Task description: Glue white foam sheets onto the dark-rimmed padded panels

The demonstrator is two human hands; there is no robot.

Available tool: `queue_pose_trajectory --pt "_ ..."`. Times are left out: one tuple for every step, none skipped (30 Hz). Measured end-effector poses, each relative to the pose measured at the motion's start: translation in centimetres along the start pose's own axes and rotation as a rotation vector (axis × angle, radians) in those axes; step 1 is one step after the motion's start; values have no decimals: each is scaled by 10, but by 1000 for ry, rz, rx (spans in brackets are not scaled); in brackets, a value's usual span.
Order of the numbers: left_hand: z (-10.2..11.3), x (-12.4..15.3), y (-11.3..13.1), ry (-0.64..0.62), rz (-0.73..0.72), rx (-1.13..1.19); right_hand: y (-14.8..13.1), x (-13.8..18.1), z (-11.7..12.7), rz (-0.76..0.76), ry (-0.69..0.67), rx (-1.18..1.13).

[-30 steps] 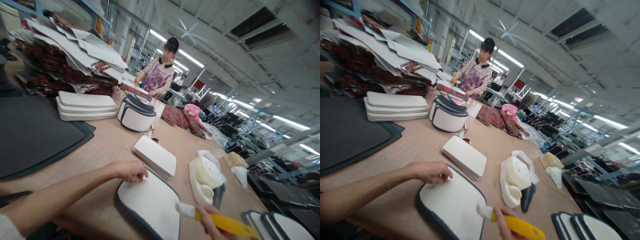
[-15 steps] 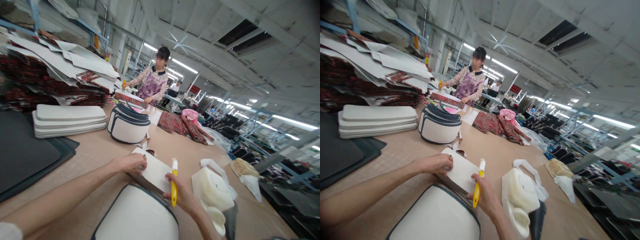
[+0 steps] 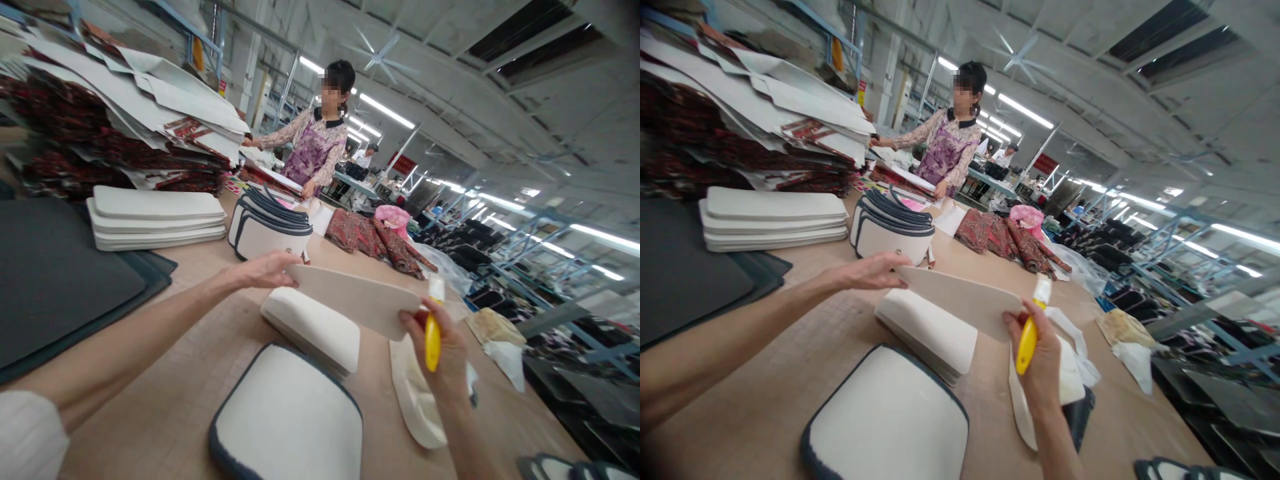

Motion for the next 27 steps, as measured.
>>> queue_pose_trajectory --pt "14 4 7 41 -6 99 -15 0 14 -15 35 -33" --pt "27 9 15 63 -12 224 -30 4 27 -36 44 -63" --pt "36 16 24 69 -15 367 -43 11 38 -68 52 -79" --pt "42 24 33 58 -12 512 -53 22 47 -115 45 -77" --pt "44 33 41 24 2 637 -60 35 52 -174 37 -62" --pt "42 43 48 -18 33 725 -64 51 54 -241 30 -44" --pt "37 54 52 -60 81 798 -63 69 53 -313 21 -31" --pt "29 65 54 -98 142 864 -58 87 48 -377 26 -41" --pt "18 75 53 -132 214 924 -51 106 42 -424 23 -63" --pt "7 85 50 -159 290 975 -41 123 34 -448 7 -77" --pt "-6 94 46 -180 364 1012 -30 140 26 -458 -7 -76" --pt "-18 102 41 -199 426 1033 -18 155 18 -457 -33 -57" --pt "-29 108 36 -219 472 1037 -7 169 12 -455 -58 -28" --pt "-40 112 33 -235 504 1030 2 182 6 -450 -63 15" --pt "-50 115 30 -252 520 1015 10 192 3 -439 -49 60" --pt "-58 117 29 -270 525 998 16 201 0 -423 -21 102" --pt "-65 118 29 -282 522 981 20 209 -1 -404 13 141" --pt "-71 119 29 -286 515 964 22 215 -1 -386 39 173" --pt "-76 118 30 -283 505 942 22 220 -1 -374 48 198" --pt "-79 118 31 -273 495 915 22 223 -1 -369 52 220" --pt "-82 119 31 -259 485 882 20 225 -1 -370 58 239" --pt "-84 120 31 -243 475 846 18 226 -1 -372 65 253" --pt "-85 121 30 -227 467 807 15 226 -1 -373 71 262" --pt "-86 123 28 -210 460 768 12 226 -1 -373 71 262" --pt "-86 125 27 -194 454 732 9 225 -2 -377 64 255" --pt "-86 127 25 -180 446 701 5 223 -3 -384 47 238" --pt "-86 128 24 -169 439 678 2 222 -3 -392 31 214"
Point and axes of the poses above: each hand's wrist, its own x-axis away from the middle knuckle, its own z-axis out of the back of the hand, y = z × x, the point moved 1 cm from there along -x, towards the middle knuckle, and after that the axes turned 1 degree about -y, right-handed, at the moved point
